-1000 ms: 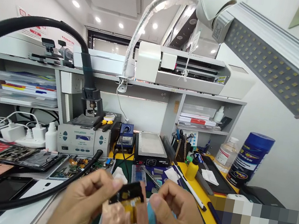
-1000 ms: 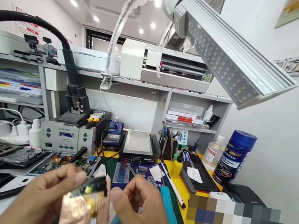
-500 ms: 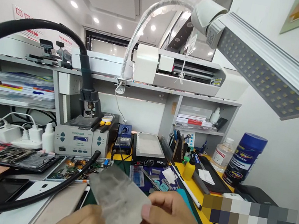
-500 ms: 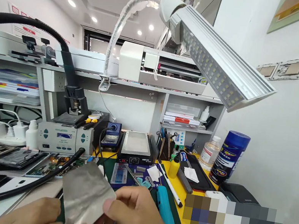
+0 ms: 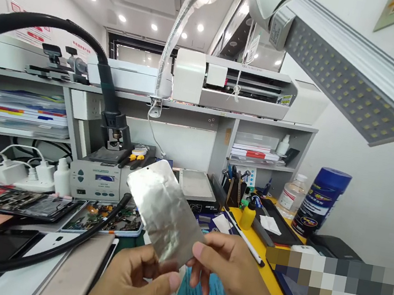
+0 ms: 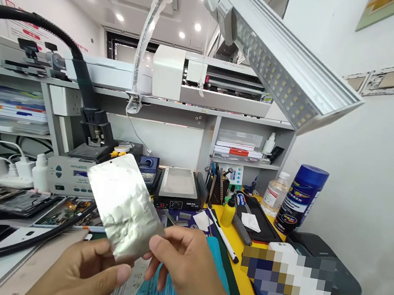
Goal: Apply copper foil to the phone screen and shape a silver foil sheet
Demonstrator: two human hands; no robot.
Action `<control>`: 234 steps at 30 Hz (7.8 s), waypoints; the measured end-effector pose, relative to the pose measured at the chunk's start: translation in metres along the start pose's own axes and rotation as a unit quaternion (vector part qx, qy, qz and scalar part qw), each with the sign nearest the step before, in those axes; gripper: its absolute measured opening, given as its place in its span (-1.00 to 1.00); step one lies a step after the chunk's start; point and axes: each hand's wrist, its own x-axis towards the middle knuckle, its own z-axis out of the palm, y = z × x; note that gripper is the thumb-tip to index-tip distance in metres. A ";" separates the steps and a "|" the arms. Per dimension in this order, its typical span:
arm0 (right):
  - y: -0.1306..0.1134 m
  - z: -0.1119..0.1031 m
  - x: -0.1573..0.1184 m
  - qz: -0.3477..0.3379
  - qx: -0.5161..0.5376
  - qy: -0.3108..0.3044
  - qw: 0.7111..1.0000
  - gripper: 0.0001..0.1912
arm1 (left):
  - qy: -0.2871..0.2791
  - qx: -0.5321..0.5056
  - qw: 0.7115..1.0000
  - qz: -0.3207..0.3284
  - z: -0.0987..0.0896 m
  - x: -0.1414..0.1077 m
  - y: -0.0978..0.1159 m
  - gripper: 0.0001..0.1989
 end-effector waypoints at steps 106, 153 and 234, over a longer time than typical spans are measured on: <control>-0.009 -0.006 -0.006 -0.018 -0.157 0.016 0.987 -0.62 | -0.038 0.090 0.995 0.031 -0.027 0.002 0.010 -0.60; 0.000 0.007 -0.012 -0.381 -0.322 0.007 0.867 -0.74 | -0.110 -0.198 0.970 -0.091 -0.015 0.002 0.006 -0.64; 0.001 0.006 -0.006 0.171 0.228 -0.104 0.953 -0.81 | -0.139 0.050 0.982 0.120 -0.019 -0.005 0.004 -0.66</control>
